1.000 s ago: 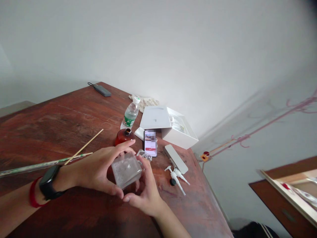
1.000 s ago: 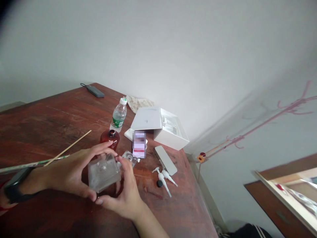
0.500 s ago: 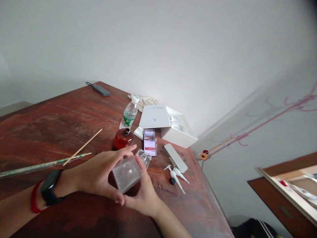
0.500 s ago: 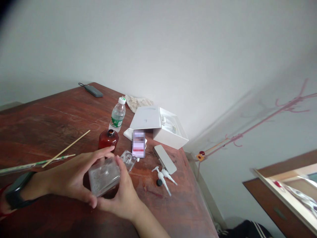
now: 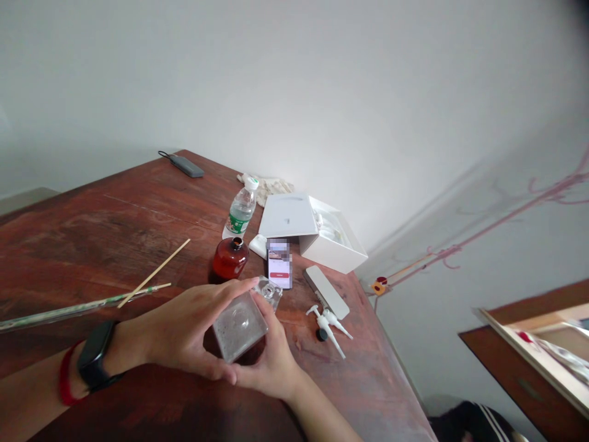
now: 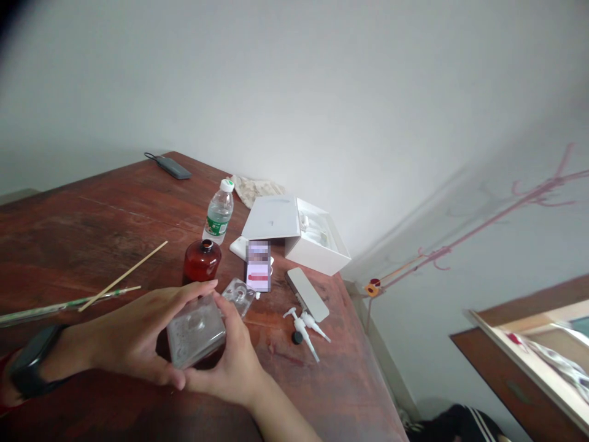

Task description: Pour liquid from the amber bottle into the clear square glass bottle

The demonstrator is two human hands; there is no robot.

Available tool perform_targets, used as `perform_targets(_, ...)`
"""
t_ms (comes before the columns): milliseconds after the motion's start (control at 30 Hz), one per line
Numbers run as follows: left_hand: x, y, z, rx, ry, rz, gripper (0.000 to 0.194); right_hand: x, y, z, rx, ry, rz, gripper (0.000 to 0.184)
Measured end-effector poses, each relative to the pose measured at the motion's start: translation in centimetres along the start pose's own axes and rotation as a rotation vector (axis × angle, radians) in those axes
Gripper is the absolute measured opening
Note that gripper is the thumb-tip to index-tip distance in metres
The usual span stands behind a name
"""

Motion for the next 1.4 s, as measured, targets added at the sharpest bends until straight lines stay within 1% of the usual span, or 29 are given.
perform_targets(100, 0.07, -0.04, -0.03, 0.015, -0.013, 0.005, 0.118, 0.03, 0.11, -0.21, 0.028, -0.009, 0.004, 0.119)
perform_targets(233, 0.09, -0.12, -0.05, 0.034, -0.028, 0.015, 0.112, 0.06, 0.21, -0.41, 0.025, 0.011, 0.009, 0.118)
perform_targets(333, 0.14, -0.01, 0.04, 0.033, -0.03, 0.018, 0.115, 0.06, 0.29, -0.62, 0.01, 0.029, 0.016, 0.122)
perform_targets(533, 0.22, 0.24, 0.29, -0.002, -0.022, 0.049, 0.117, -0.01, 0.36, -1.05, 0.042, 0.054, 0.045, 0.132)
perform_targets(633, 0.15, 0.14, 0.21, -0.025, -0.008, 0.062, 0.117, -0.07, 0.37, -0.98, 0.033, 0.049, 0.053, 0.132)
perform_targets(767, 0.11, 0.05, -0.17, -0.062, 0.001, 0.065, 0.119, -0.06, 0.51, -1.02, 0.051, 0.113, 0.063, 0.134)
perform_targets(867, 0.23, 0.21, -0.41, -0.072, -0.016, 0.053, 0.121, 0.02, 0.55, -0.99, 0.051, 0.121, 0.05, 0.131)
perform_targets(1000, 0.44, 0.54, -0.5, -0.082, -0.031, 0.038, 0.125, 0.19, 0.47, -0.85, 0.036, 0.064, 0.037, 0.123)
perform_targets(1267, 0.55, 0.67, -0.6, -0.108, 0.004, 0.054, 0.126, 0.2, 0.38, -0.75, 0.039, 0.104, 0.042, 0.122)
perform_targets(1400, 0.64, 0.69, -0.66, -0.138, 0.033, 0.038, 0.127, 0.22, 0.19, -0.35, 0.018, 0.076, 0.035, 0.121)
Point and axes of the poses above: each hand's wrist, its own y-axis away from the middle knuckle, its own x-axis out of the palm, z = x × y, the point moved 3 cm from there along -y, towards the middle knuckle, and after that the axes turned 11 degrees about -z, right-handed, at the moved point
